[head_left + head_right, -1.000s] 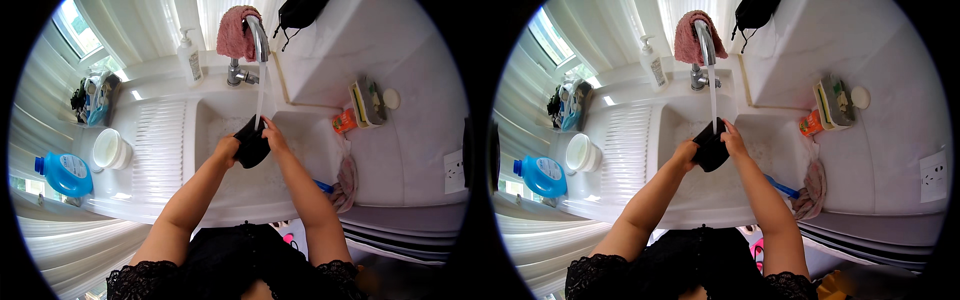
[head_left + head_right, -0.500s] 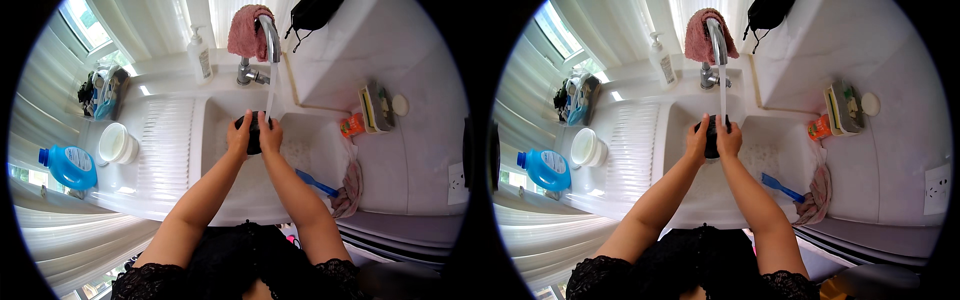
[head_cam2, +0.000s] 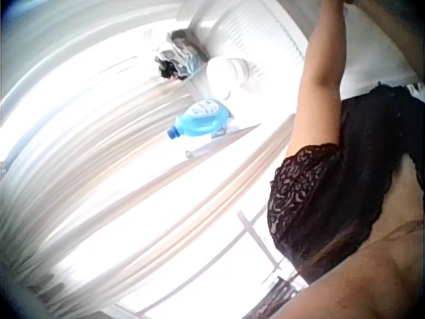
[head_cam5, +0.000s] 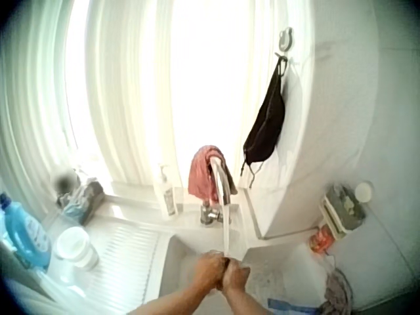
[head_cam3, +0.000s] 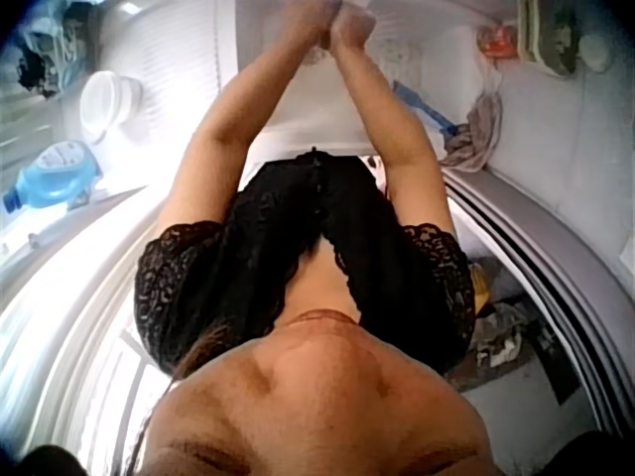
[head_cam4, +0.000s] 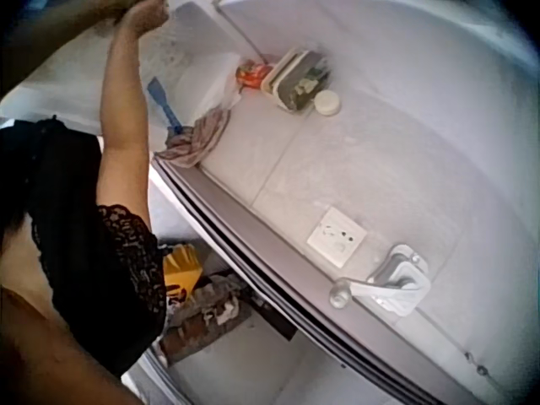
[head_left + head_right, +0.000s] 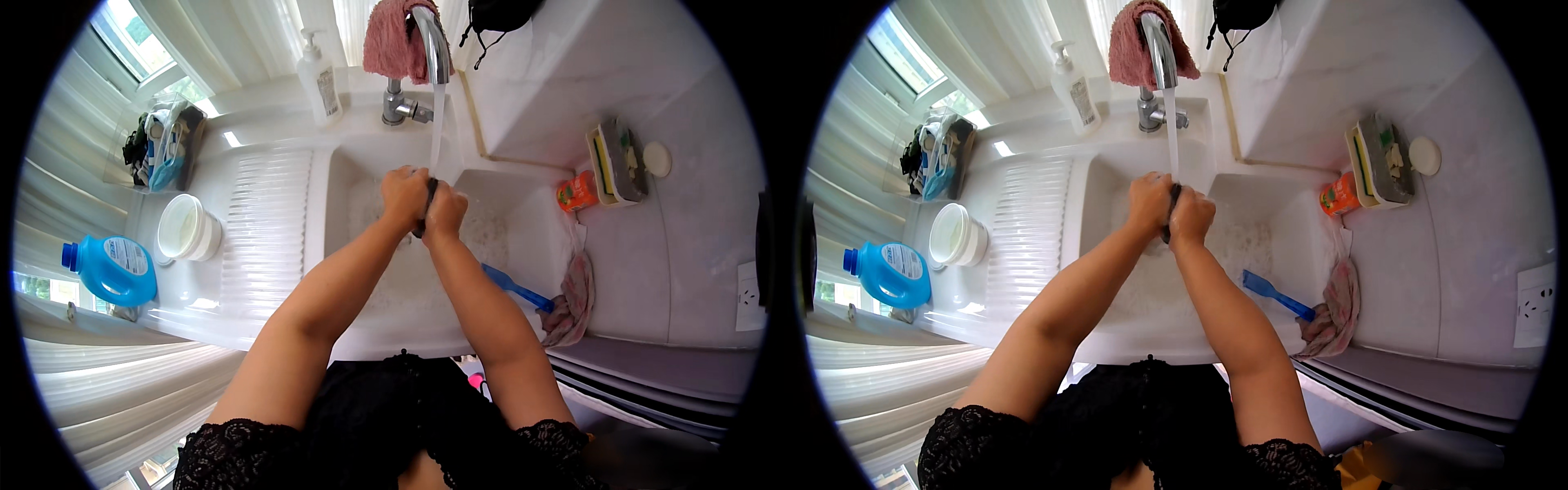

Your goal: The person washes a pair of black slippers in a sink. They rinse the slippers under running water, scrub them with a blue brush, and rinse them again. The slippers are handled one at a time and rinsed thoroughly.

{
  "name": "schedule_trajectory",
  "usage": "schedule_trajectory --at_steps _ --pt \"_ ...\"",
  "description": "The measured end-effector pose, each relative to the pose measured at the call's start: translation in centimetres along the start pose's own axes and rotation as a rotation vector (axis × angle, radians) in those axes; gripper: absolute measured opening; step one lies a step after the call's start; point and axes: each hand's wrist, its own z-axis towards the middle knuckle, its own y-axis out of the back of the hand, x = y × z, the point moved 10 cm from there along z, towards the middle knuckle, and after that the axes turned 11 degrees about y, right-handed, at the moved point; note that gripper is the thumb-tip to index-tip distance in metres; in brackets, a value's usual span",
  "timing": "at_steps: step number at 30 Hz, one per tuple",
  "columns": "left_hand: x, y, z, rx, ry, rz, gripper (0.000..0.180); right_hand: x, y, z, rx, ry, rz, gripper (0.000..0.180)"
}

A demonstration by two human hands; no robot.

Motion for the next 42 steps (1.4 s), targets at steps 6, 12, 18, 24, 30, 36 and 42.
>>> schedule_trajectory --at_steps 6,12,18,24,30,36,42 --pt "2.8 -0.3 -0.3 0.119 0.527 -0.213 0.035 -0.5 0.3 -0.1 0.050 -0.132 -0.103 0.035" --pt "6.3 -0.2 -1.6 0.182 0.790 -0.628 0.048 2.0 -0.4 0.1 0.296 -0.207 -0.016 0.066" --pt "8.4 -1.1 -2.6 0.062 0.928 -0.945 0.036 2.2 -1.3 2.7 0.333 0.021 -0.277 0.065" --pt "4.7 -0.5 -0.9 0.020 0.718 -1.024 0.045 2.8 1.2 1.5 0.215 -0.259 -0.179 0.082" --pt "3.7 1.1 -2.5 -0.263 0.731 -1.015 0.046 4.1 -0.5 -3.1 0.711 -0.484 -0.458 0.059" --pt "7.5 -4.0 -5.2 0.136 1.215 -1.571 0.018 9.1 -5.4 -1.1 1.027 0.366 -1.041 0.054" --pt "7.3 -5.5 -4.9 0.089 1.284 -1.831 0.022 12.6 -8.0 -1.1 1.092 0.699 -1.091 0.066"
